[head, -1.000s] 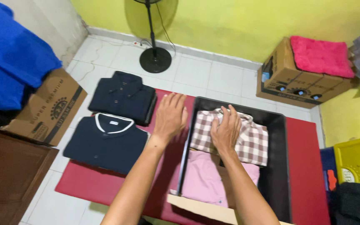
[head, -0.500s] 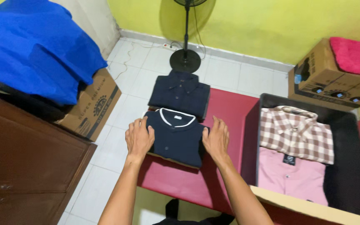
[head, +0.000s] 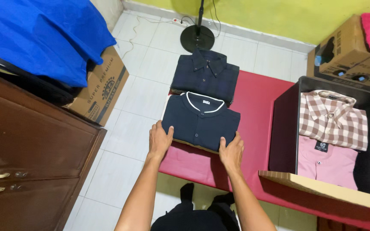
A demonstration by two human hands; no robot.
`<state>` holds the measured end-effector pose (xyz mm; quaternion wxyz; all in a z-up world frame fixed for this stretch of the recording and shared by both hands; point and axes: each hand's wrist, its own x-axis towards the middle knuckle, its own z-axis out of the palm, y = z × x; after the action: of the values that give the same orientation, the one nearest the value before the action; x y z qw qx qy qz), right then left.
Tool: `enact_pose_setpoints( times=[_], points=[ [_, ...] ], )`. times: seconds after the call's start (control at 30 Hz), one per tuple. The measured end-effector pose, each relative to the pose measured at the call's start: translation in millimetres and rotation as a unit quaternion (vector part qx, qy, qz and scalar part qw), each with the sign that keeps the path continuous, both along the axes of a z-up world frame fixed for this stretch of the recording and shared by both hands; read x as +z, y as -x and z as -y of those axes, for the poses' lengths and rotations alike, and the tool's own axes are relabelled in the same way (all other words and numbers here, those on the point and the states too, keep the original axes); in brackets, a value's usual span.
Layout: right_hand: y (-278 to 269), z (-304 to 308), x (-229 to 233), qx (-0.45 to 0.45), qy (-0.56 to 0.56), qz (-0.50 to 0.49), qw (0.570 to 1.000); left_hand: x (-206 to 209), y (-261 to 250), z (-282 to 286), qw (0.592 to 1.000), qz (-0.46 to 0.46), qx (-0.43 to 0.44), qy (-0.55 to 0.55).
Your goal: The person folds a shirt on a red table, opens a drawer to retrieve a black bin, and then places several folded shirts into the bin one by one.
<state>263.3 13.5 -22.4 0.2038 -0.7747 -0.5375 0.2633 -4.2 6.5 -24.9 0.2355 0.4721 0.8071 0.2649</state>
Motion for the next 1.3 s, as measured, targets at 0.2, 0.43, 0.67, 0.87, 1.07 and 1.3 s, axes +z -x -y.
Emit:
enact_pose_setpoints(
  times=[0.2, 0.43, 0.67, 0.87, 1.07, 1.3],
  points=[
    [-20, -23, -22, -0.062, 0.082, -0.042, 0.994, -7, 10, -24, 0.985, 0.150, 0.066, 0.049],
    [-32, -33, -18, -0.092, 0.132, -0.076, 0.984, 37, 10, -58, 0.923, 0.374, 0.017, 0.093],
    [-49, -39, -33, -0.105, 0.186, -0.300, 0.930, 31, 24, -74, 0.833, 0.535, 0.037, 0.135],
    [-51, -36, -15, -0.147, 0.279, -0.343, 0.885, 50, 13, -78, 0.818, 0.561, 0.021, 0.129],
    [-60, -37, -25, -0.123, 0.275, -0.377, 0.876, 70, 9, -76, 0.824, 0.551, -0.001, 0.128],
    [-82, -54, -37, -0.093, 0.228, -0.465, 0.850, 91, 4, -79, 0.827, 0.551, -0.069, 0.090]
  ],
)
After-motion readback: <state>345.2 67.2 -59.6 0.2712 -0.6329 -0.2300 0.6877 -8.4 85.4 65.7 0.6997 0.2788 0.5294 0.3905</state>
